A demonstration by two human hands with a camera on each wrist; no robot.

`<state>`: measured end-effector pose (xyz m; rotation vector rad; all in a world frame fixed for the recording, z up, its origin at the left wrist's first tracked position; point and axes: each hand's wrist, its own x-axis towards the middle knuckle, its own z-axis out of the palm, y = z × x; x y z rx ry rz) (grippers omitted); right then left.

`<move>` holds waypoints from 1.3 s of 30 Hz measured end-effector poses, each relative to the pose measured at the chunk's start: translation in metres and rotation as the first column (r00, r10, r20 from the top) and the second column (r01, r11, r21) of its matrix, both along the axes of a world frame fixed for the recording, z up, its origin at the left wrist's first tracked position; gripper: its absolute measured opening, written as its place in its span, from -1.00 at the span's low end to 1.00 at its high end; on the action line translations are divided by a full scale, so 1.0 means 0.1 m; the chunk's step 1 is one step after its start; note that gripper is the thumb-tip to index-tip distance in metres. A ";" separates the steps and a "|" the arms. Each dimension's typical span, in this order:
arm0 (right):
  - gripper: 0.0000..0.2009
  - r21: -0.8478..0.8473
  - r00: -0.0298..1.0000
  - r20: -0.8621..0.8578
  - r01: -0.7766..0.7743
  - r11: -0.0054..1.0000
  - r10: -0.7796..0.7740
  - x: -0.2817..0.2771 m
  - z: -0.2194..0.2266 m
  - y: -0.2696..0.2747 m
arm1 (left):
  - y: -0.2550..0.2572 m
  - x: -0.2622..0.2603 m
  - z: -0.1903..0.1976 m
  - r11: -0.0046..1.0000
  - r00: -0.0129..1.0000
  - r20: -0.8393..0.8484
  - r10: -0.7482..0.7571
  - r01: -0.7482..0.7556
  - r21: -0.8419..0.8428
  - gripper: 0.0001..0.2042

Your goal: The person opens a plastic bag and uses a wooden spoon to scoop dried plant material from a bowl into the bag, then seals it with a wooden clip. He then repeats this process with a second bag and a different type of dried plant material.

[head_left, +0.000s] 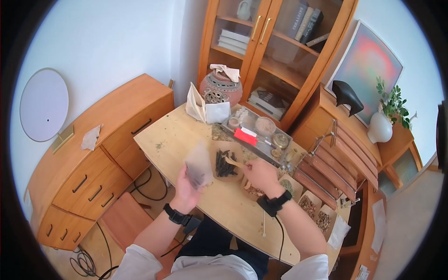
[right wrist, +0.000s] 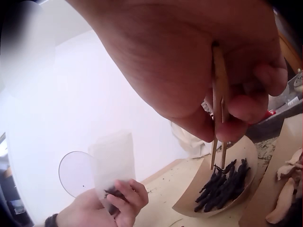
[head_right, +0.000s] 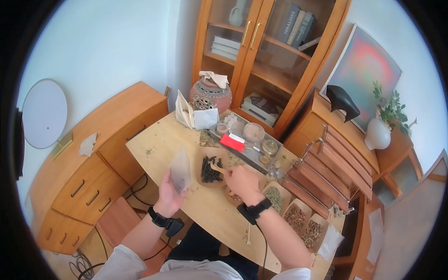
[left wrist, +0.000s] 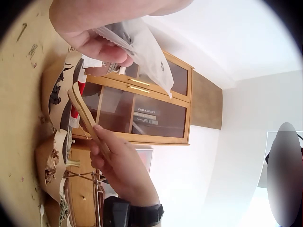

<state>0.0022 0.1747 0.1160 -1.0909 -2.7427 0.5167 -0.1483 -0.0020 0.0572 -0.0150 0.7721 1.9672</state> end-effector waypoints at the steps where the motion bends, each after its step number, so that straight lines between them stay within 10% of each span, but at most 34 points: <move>1: -0.74 -0.021 1.000 0.018 0.018 1.000 -0.018 -0.09 0.01 0.00 | 0.00 -0.02 -0.02 1.000 1.000 -0.014 -0.007 0.007 0.007 -0.59; 23: -0.79 0.396 0.989 0.118 -0.131 0.909 0.091 -0.54 -0.39 0.18 | -0.02 -0.09 -0.08 0.999 0.999 -0.036 -0.025 0.026 0.026 -0.54; 33: -0.71 -0.239 0.965 -0.223 0.080 0.968 -0.135 -0.04 -0.27 0.47 | 0.02 -0.07 -0.07 1.000 1.000 -0.020 -0.012 0.011 -0.009 -0.56; 39: -0.72 -0.073 0.981 -0.166 0.084 0.994 -0.095 0.06 -0.22 0.41 | 0.05 -0.02 -0.10 0.999 0.997 -0.073 -0.041 0.040 -0.017 -0.56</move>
